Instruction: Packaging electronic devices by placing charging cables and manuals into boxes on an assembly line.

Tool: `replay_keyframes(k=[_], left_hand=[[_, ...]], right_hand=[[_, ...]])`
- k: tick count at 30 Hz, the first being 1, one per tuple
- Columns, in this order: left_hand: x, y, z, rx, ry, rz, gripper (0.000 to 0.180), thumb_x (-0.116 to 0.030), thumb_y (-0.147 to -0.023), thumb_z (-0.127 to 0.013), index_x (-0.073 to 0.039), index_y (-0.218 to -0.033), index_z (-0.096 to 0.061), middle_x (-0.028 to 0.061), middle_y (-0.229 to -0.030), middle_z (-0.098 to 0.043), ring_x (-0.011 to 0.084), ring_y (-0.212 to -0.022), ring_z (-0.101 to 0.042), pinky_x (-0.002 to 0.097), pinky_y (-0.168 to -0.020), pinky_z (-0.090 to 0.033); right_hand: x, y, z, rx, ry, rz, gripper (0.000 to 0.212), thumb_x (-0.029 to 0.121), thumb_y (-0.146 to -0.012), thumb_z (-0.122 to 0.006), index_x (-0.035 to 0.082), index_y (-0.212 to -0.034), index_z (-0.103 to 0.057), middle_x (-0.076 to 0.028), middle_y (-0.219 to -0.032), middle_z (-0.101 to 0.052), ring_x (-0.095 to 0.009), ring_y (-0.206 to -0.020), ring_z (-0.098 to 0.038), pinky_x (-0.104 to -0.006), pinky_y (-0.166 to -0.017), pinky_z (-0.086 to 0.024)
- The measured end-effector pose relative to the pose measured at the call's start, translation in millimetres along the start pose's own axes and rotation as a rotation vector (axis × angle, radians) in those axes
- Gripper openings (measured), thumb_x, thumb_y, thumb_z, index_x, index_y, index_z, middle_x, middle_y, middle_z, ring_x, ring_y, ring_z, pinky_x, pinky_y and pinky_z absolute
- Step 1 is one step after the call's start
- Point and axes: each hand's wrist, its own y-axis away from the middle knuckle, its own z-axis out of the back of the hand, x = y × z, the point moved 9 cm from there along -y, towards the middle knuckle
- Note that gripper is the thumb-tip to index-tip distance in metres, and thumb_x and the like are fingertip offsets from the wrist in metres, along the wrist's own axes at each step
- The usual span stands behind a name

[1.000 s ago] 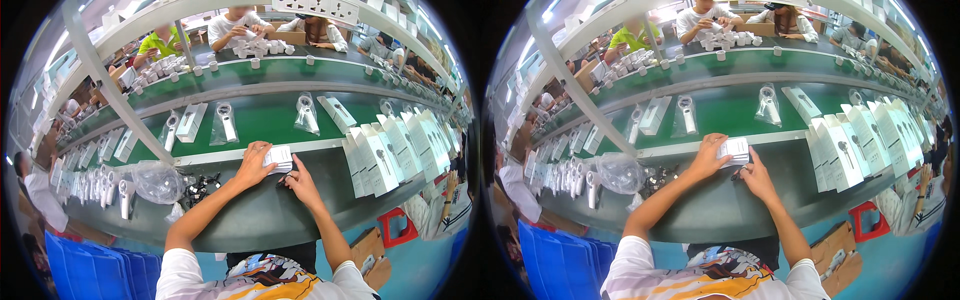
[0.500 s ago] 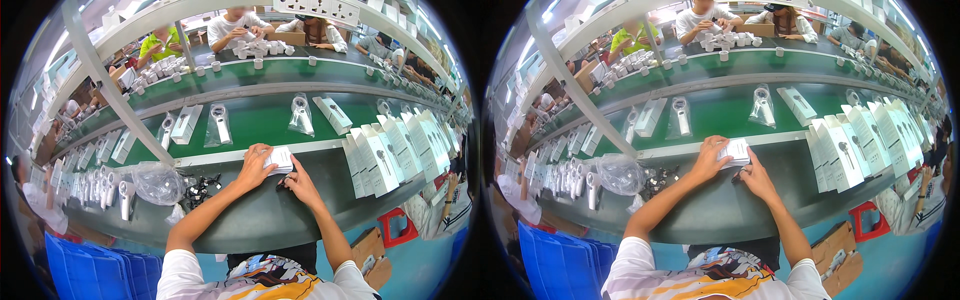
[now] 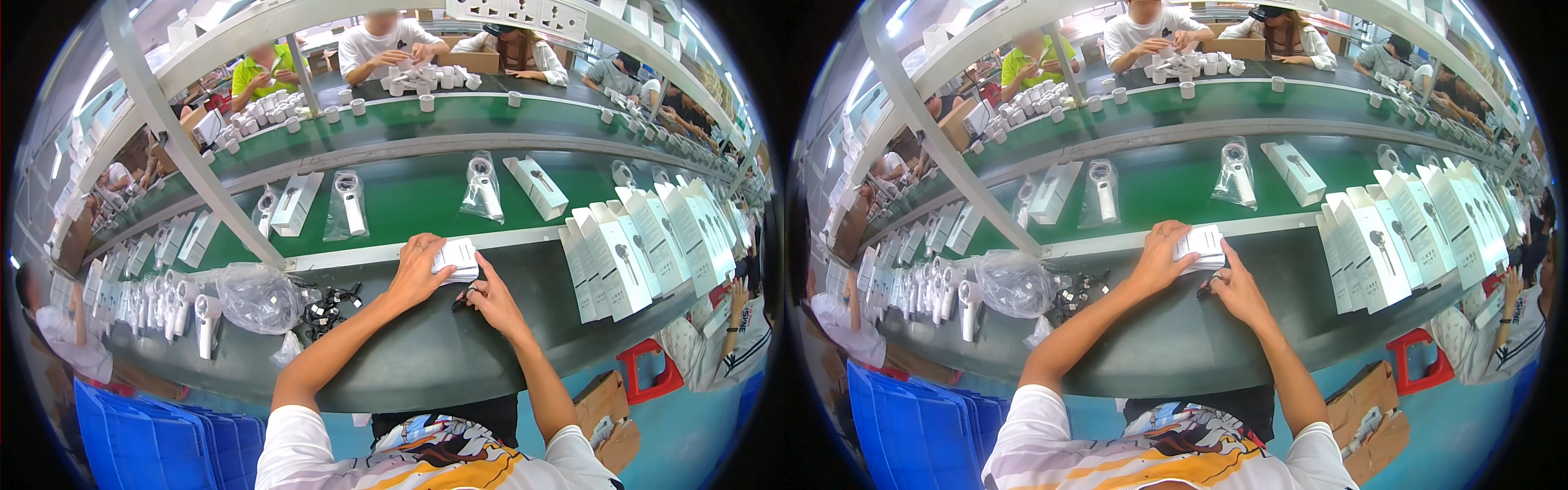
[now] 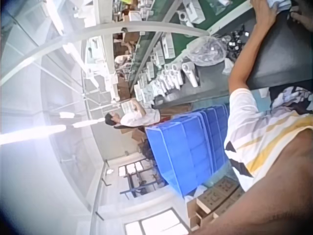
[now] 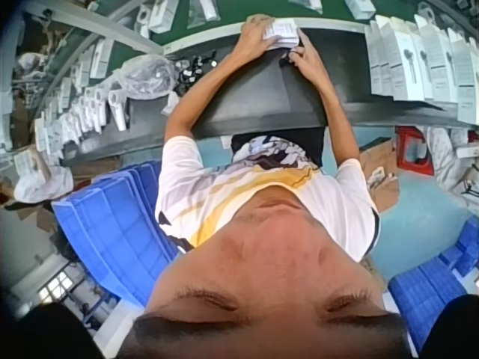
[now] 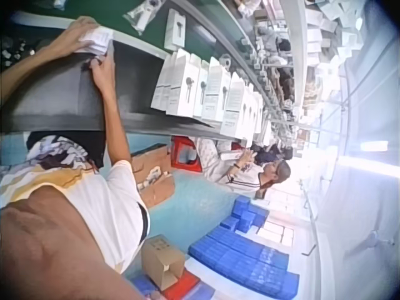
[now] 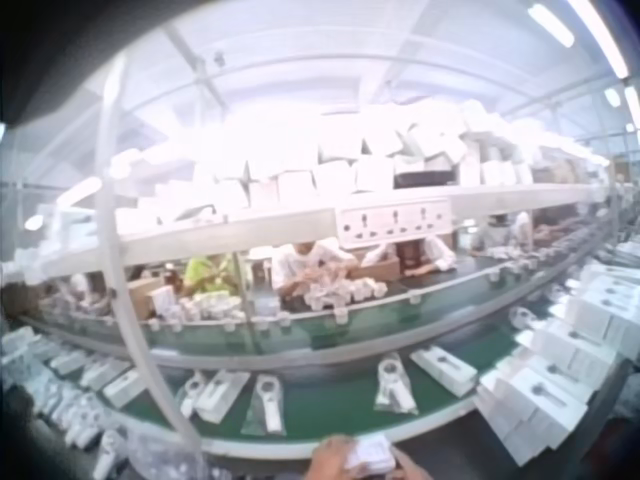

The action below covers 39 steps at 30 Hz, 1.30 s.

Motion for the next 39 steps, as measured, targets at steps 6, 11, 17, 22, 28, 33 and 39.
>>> replay_keyframes(k=[6,11,17,22,28,33,39], left_hand=[[-4,-1,-1,-0.06,0.004,-0.044,0.052,-0.021,-0.079,-0.072,0.0,-0.124,-0.056,0.0204,-0.125,-0.053,0.0358,-0.122,-0.045,0.0446,-0.102,-0.033],[-8,-2,-1,-0.083,0.057,-0.06,0.041,-0.019,-0.081,-0.069,-0.002,-0.118,-0.059,0.0158,-0.121,-0.057,0.0332,-0.119,-0.048,0.0427,-0.102,-0.033],[-9,-4,-4,-0.139,0.129,-0.031,0.022,-0.014,-0.085,-0.063,-0.004,-0.105,-0.064,0.0119,-0.111,-0.06,0.031,-0.11,-0.051,0.0422,-0.099,-0.034],[-9,-9,-9,-0.176,0.096,-0.017,0.014,-0.013,-0.086,-0.062,-0.004,-0.097,-0.065,0.0104,-0.108,-0.06,0.0305,-0.105,-0.052,0.0415,-0.097,-0.034],[-17,-11,-9,-0.157,0.039,-0.061,0.012,-0.014,-0.084,-0.065,-0.005,-0.092,-0.065,0.0107,-0.108,-0.059,0.0296,-0.106,-0.052,0.0427,-0.098,-0.033],[-19,-7,-16,-0.123,-0.028,-0.14,0.017,-0.016,-0.081,-0.068,-0.007,-0.095,-0.064,0.0115,-0.113,-0.058,0.0293,-0.111,-0.052,0.0458,-0.101,-0.032],[-20,-5,-26,-0.126,-0.108,-0.203,0.023,-0.018,-0.081,-0.07,-0.009,-0.101,-0.062,0.0092,-0.122,-0.057,0.0294,-0.124,-0.046,0.0534,-0.108,-0.024]], right_hand=[[-3,2,5,0.0,0.009,0.012,0.073,0.002,-0.084,-0.05,0.001,-0.148,-0.017,-0.012,-0.087,-0.068,-0.015,-0.076,-0.062,-0.0276,-0.076,-0.048],[-13,4,8,0.003,-0.004,0.012,0.074,0.0,-0.085,-0.052,0.004,-0.149,-0.015,-0.01,-0.086,-0.066,-0.011,-0.073,-0.057,-0.0241,-0.066,-0.045],[-18,4,11,0.005,-0.019,0.026,0.076,0.0,-0.085,-0.052,0.005,-0.15,-0.012,-0.01,-0.086,-0.065,-0.011,-0.072,-0.057,-0.0239,-0.065,-0.044],[-24,3,14,0.017,-0.01,0.028,0.077,0.0,-0.085,-0.052,0.005,-0.15,-0.011,-0.011,-0.085,-0.065,-0.011,-0.072,-0.056,-0.0235,-0.064,-0.044],[-22,5,23,-0.019,0.008,0.04,0.074,0.0,-0.085,-0.051,0.005,-0.149,-0.015,-0.01,-0.085,-0.066,-0.01,-0.071,-0.056,-0.023,-0.063,-0.044],[-19,11,42,-0.113,-0.041,0.047,0.058,0.002,-0.086,-0.05,0.003,-0.142,-0.033,-0.008,-0.087,-0.067,-0.008,-0.07,-0.054,-0.0208,-0.063,-0.043],[-20,12,67,-0.169,-0.171,0.05,0.027,0.0,-0.088,-0.05,-0.003,-0.113,-0.058,-0.008,-0.092,-0.067,-0.008,-0.074,-0.057,-0.0211,-0.068,-0.046]])
